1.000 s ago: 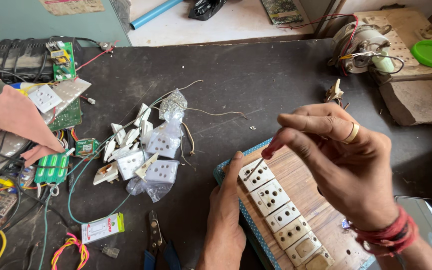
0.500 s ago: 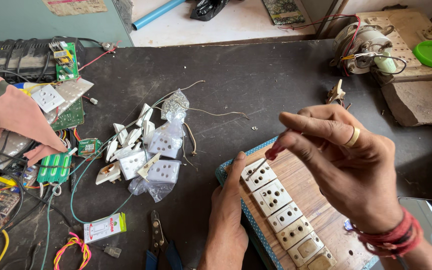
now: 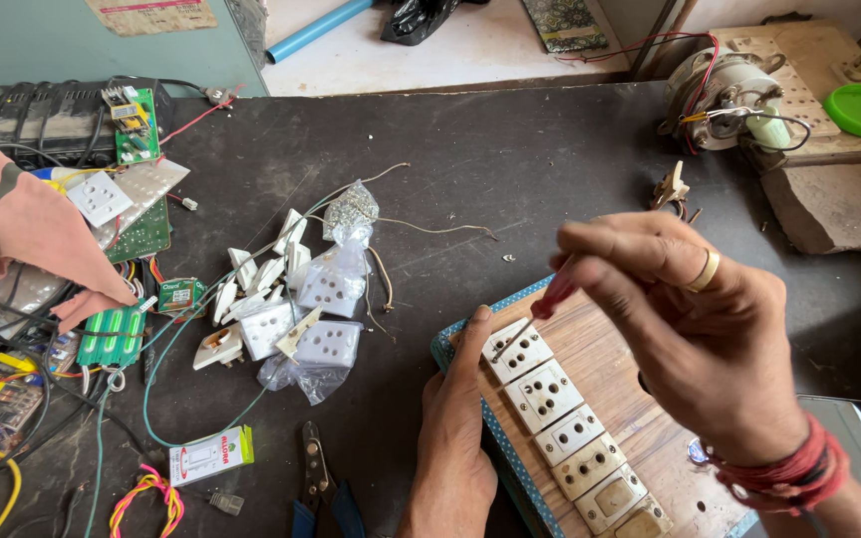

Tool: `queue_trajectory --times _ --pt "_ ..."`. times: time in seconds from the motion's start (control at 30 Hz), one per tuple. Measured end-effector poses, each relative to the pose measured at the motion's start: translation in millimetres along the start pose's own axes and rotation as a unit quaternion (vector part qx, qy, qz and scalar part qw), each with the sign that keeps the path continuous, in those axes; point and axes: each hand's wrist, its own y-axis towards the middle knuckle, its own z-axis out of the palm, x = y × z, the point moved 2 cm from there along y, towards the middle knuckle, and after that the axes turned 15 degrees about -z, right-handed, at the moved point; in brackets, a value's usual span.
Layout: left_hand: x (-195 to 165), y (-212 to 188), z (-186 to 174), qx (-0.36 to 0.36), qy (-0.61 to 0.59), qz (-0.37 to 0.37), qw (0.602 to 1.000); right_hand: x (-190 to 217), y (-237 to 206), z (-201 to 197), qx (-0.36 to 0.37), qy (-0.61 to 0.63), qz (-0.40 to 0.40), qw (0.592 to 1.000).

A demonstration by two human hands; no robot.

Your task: The person uses a screwdriver to remove screws from several white electrical sockets mounted on a wooden board. They then remove the sockets from the board and place them on the table.

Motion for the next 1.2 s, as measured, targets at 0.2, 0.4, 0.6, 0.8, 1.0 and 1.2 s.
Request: queue_trajectory --times 0.2,0.4,0.6,0.8,1.0,1.2 --pt "0 -1 1 0.027 -0.017 0.013 0.999 3 1 -1 0.018 -0.045 0.005 0.999" --pt "0 -2 1 0.037 -0.014 0.019 0.999 1 0 0 -0.002 -0.003 0.002 1.0" --pt "0 -3 1 0.016 -0.014 0.005 1.0 5 3 4 -0.012 0.049 0.017 0.999" --pt "0 -3 2 0.015 -0.02 0.01 1.0 8 5 7 0.003 -0.001 -0.009 1.0" --pt "0 -3 2 0.001 -0.013 -0.003 1.0 -1 -3 1 -0.006 -0.021 -0.038 0.999" --pt "0 -7 1 0.084 -0.04 0.068 0.993 -18 -7 3 0.046 -0.082 0.005 0.996"
